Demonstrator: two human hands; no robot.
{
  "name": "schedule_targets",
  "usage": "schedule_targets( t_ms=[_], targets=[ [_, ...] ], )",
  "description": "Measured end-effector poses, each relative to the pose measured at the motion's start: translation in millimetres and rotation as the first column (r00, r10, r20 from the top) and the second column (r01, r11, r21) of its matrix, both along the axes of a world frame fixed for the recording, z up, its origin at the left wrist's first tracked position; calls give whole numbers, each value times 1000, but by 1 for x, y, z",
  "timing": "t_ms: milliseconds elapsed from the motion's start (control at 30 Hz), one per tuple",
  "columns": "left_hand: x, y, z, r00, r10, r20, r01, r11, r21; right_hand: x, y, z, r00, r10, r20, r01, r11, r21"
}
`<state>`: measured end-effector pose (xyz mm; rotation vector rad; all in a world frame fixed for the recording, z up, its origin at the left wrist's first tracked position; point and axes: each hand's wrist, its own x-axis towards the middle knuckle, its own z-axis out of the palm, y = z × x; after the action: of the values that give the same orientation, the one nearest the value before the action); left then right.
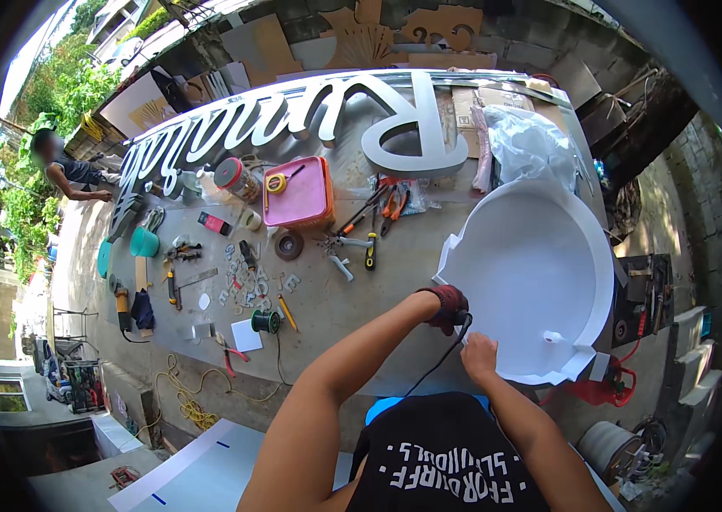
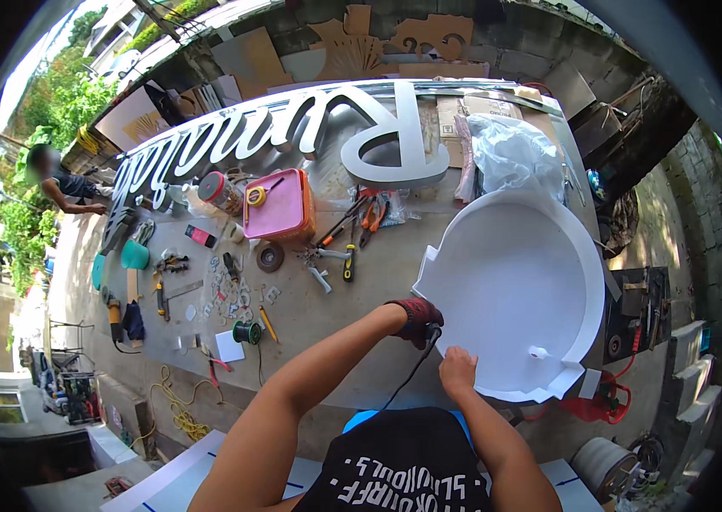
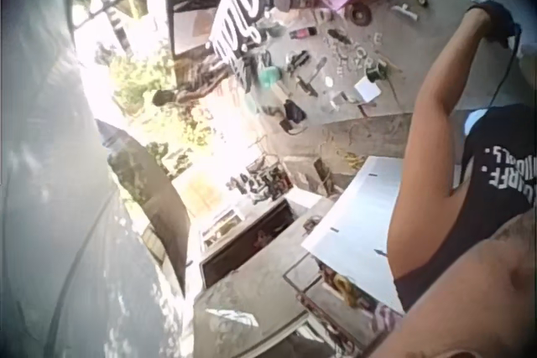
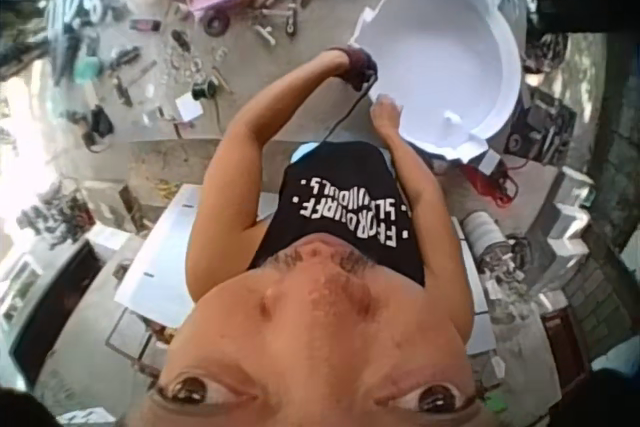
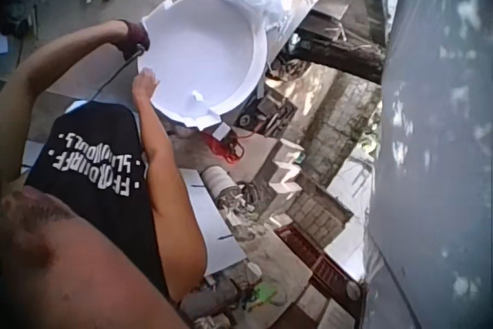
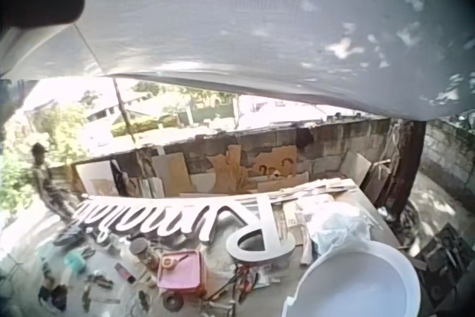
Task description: The person is using a heat gun and hand tools to shape and attach vinyl or plastic components to a large sign letter frame.
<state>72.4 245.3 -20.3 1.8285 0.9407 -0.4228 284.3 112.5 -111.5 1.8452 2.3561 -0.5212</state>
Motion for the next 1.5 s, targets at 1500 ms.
schedule_targets(
  t_ms=[1500],
  targets=[
    [-14, 3, -52, 942, 295, 161, -248, 933, -260, -3, 6, 23, 993, -50, -111, 30, 984, -176]
  ],
)
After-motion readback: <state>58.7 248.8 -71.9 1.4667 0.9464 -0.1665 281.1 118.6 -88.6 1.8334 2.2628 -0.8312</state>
